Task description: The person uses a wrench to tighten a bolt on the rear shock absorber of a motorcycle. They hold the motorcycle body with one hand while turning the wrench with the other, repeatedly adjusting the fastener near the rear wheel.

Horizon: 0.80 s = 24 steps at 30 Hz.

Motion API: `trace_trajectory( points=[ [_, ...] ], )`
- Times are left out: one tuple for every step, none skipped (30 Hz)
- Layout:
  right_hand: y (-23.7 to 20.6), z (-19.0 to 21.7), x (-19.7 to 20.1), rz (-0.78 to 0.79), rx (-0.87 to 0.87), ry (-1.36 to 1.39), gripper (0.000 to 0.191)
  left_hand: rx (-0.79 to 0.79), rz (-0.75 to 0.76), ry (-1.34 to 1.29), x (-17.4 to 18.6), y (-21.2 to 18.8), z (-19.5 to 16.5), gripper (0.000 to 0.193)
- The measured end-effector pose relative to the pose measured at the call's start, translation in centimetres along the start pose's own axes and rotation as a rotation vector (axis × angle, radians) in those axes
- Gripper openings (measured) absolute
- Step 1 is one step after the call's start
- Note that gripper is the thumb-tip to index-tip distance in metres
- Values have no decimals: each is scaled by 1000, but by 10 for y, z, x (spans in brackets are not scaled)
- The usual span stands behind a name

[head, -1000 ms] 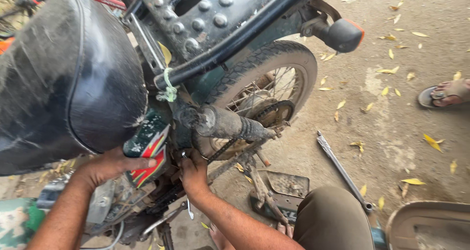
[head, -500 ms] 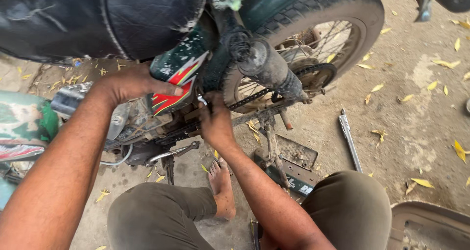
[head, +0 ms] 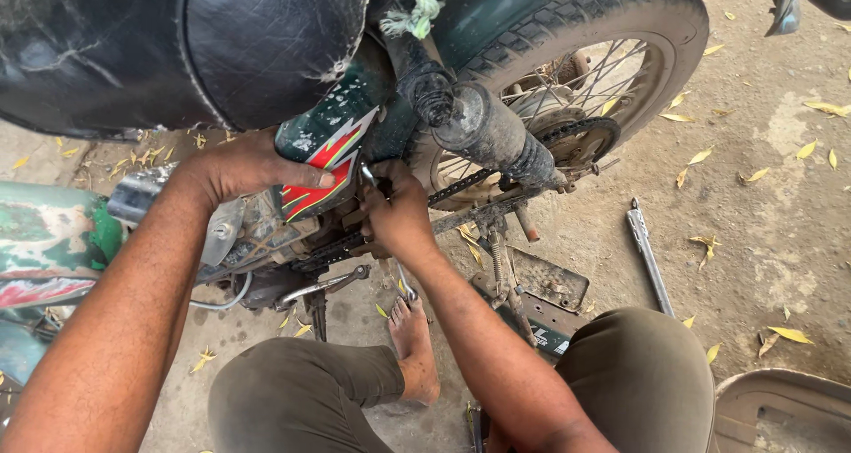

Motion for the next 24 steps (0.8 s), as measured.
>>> trace_trajectory(
  points=[
    [1, 2, 4, 46, -25, 44, 18, -21, -8, 2, 0, 0, -1, 99],
    [3, 4, 6, 94, -52, 87, 19, -41, -17, 1, 0, 0, -2, 100],
    [4, 3, 6, 143, -78, 128, 20, -62, -28, -1, 1, 0, -3, 101],
    [6, 4, 7, 123, -15, 136, 20, -45, -26, 0, 1, 1, -2, 102],
    [7, 3, 6, 106, 46, 145, 21, -26, -25, 0, 1, 1, -1, 102],
    [8, 0, 3, 92, 106, 155, 22, -3, -25, 0, 1, 1, 0, 103],
    [5, 0, 0, 15, 276, 16, 23, 18, -19, 14, 1, 1, 1, 102],
    [-1, -1, -5, -63, 447, -122, 25, 39, -13, 31, 2, 2, 1, 102],
    [-8, -1, -9, -141, 617, -262, 26, 58, -6, 47, 2, 2, 2, 101],
    [-11, -7, -11, -164, 652, -298, 29, 39, -8, 36, 2, 2, 1, 101],
    [-12, -11, -12, -191, 688, -332, 31, 20, -8, 29, 2, 1, 0, 101],
    [-13, -13, -13, -222, 726, -366, 33, -1, -9, 26, 2, 1, -1, 102],
    [-13, -16, -12, -219, 714, -379, 31, 16, -2, 33, 2, 1, -1, 100],
    [-12, -18, -10, -213, 698, -395, 29, 35, 7, 35, 1, 1, 0, 99],
    [-11, -19, -10, -206, 684, -414, 27, 52, 15, 36, 0, 1, 0, 98],
    [-11, -20, -8, -224, 663, -405, 28, 34, -7, 44, 1, 1, -1, 99],
    [-10, -20, -7, -241, 644, -397, 28, 16, -31, 52, 2, 1, -2, 101],
    [-11, -20, -8, -255, 623, -387, 29, 0, -55, 57, 2, 1, -2, 102],
    [-10, -19, -7, -260, 600, -389, 29, 34, -49, 73, 2, 1, 0, 101],
    [-10, -19, -7, -266, 575, -390, 30, 69, -40, 90, 2, 1, 1, 100],
    [-10, -18, -7, -273, 549, -391, 30, 104, -29, 109, 2, 0, 3, 99],
    [-11, -16, -7, -257, 588, -415, 32, 91, -26, 101, 1, 1, 4, 100],
    [-11, -13, -7, -242, 631, -438, 33, 75, -27, 96, 2, 1, 4, 101],
    [-11, -10, -5, -227, 676, -460, 34, 58, -29, 92, 2, 1, 4, 102]
  ],
)
Point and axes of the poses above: each hand's wrist, its own y-axis towards the middle knuckle, its own x-axis out of the back of the hand, z = x × y, the point moved 4 cm from there along y, towards the middle knuckle, and after that the axes turned 7 degrees about z, right-handed, at the moved point
